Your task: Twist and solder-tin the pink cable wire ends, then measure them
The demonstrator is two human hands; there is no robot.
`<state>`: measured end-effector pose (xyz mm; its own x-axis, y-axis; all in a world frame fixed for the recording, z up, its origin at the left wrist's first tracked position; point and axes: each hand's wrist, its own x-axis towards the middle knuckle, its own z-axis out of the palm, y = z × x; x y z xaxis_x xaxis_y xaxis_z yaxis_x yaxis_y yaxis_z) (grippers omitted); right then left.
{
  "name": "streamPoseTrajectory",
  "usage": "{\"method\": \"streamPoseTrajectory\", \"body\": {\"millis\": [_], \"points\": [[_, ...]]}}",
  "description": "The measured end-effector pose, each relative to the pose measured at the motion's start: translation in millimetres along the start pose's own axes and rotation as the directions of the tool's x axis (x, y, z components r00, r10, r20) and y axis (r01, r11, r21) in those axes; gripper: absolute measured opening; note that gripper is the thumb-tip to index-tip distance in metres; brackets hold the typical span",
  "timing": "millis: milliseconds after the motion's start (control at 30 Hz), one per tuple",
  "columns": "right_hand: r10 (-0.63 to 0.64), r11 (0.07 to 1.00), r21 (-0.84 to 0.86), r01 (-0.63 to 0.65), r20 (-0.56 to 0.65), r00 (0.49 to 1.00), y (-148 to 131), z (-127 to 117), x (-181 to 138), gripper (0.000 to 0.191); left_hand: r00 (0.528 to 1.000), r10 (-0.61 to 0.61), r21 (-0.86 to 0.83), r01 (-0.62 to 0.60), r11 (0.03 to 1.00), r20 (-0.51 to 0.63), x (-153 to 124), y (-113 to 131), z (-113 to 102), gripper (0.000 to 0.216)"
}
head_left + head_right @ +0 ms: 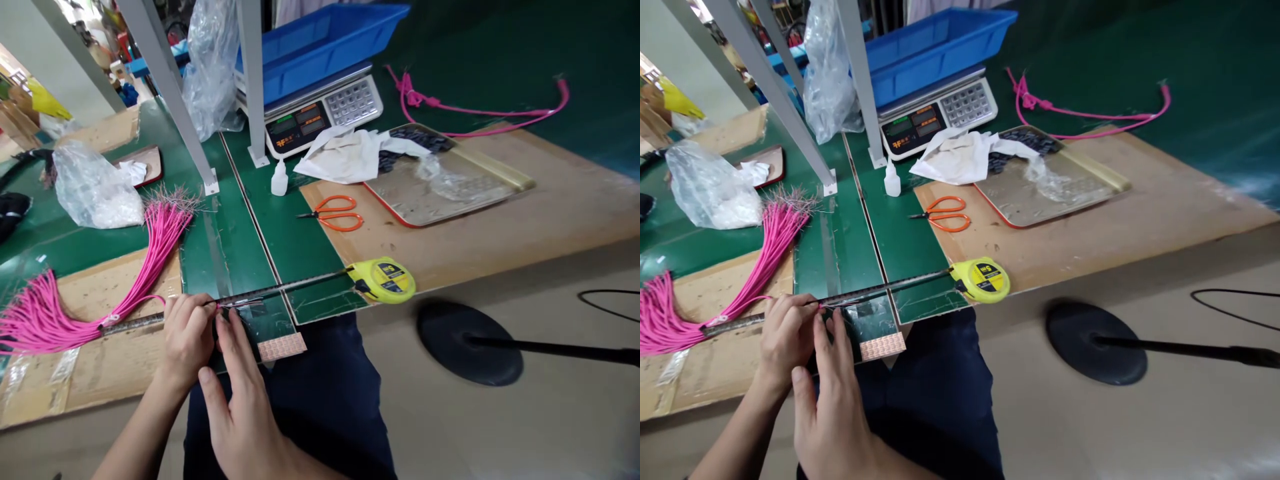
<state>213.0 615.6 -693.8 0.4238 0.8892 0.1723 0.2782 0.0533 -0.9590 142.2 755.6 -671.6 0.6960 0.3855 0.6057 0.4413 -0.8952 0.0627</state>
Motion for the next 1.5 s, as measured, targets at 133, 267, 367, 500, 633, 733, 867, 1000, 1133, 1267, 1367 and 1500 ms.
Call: {"method": "streamPoseTrajectory", "body": {"millis": [133, 267, 367, 500, 633, 733, 867, 1000, 1133, 1267, 1367, 1500], "points": [[-0.024, 0.999, -0.028, 0.024, -0.004, 1.000, 2.5, -2.2, 5.1, 0.071, 1.000, -0.001, -0.005, 0.001, 1.000, -0.011, -1.0, -1.2, 1.4, 0.022], [-0.035, 0.999, -0.018, 0.035, -0.020, 0.999, 2.0, -3.1, 8.2, 0.073, 1.000, 0.001, -0.018, -0.001, 1.000, -0.004, -1.7, -1.6, 1.4, 0.021], [-0.046, 0.999, -0.024, 0.045, -0.034, 0.998, 0.3, -4.9, 11.8, 0.075, 1.000, -0.001, -0.018, 0.001, 1.000, -0.005, -1.4, -2.2, 1.1, 0.020], [-0.040, 0.999, -0.018, 0.039, -0.031, 0.999, -3.9, -12.4, 21.7, 0.073, 1.000, 0.014, -0.022, -0.014, 1.000, -0.007, -1.8, -4.0, -0.1, 0.020], [-0.005, 0.999, 0.031, 0.006, -0.019, 1.000, -7.4, -21.5, 33.0, 0.069, 1.000, 0.003, -0.047, -0.002, 0.999, 0.015, -4.4, -5.6, -2.0, 0.018], [0.013, 0.999, 0.050, -0.011, -0.034, 0.999, -8.5, -25.5, 37.6, 0.069, 1.000, 0.011, -0.035, -0.010, 0.999, 0.005, -4.8, -6.4, -1.6, 0.018], [0.039, 0.994, 0.102, -0.034, -0.053, 0.998, -8.3, -28.6, 39.6, 0.063, 0.999, 0.030, -0.003, -0.030, 1.000, -0.024, -2.0, -6.8, 1.6, 0.021], [0.058, 0.989, 0.137, -0.048, -0.069, 0.996, -5.7, -31.1, 40.2, 0.054, 0.999, 0.037, 0.017, -0.037, 0.999, -0.036, -0.1, -7.0, 4.3, 0.023], [0.018, 0.995, 0.096, -0.013, -0.053, 0.998, -0.8, -35.7, 42.2, 0.050, 0.999, 0.035, 0.028, -0.034, 0.999, -0.030, -0.5, -7.5, 4.5, 0.023], [-0.017, 0.995, 0.101, 0.017, 0.000, 1.000, 5.0, -45.2, 48.9, 0.047, 0.999, 0.034, 0.026, -0.034, 0.999, -0.023, -0.8, -7.7, 3.6, 0.023], [-0.033, 0.993, 0.113, 0.029, 0.030, 0.999, 8.8, -53.2, 56.1, 0.042, 0.999, 0.025, 0.028, -0.025, 0.999, -0.019, -1.0, -7.4, 3.2, 0.022], [-0.017, 0.994, 0.110, 0.013, 0.040, 0.999, 11.4, -60.7, 64.0, 0.038, 1.000, 0.015, 0.025, -0.015, 1.000, -0.015, -0.9, -6.8, 2.9, 0.023]]}}
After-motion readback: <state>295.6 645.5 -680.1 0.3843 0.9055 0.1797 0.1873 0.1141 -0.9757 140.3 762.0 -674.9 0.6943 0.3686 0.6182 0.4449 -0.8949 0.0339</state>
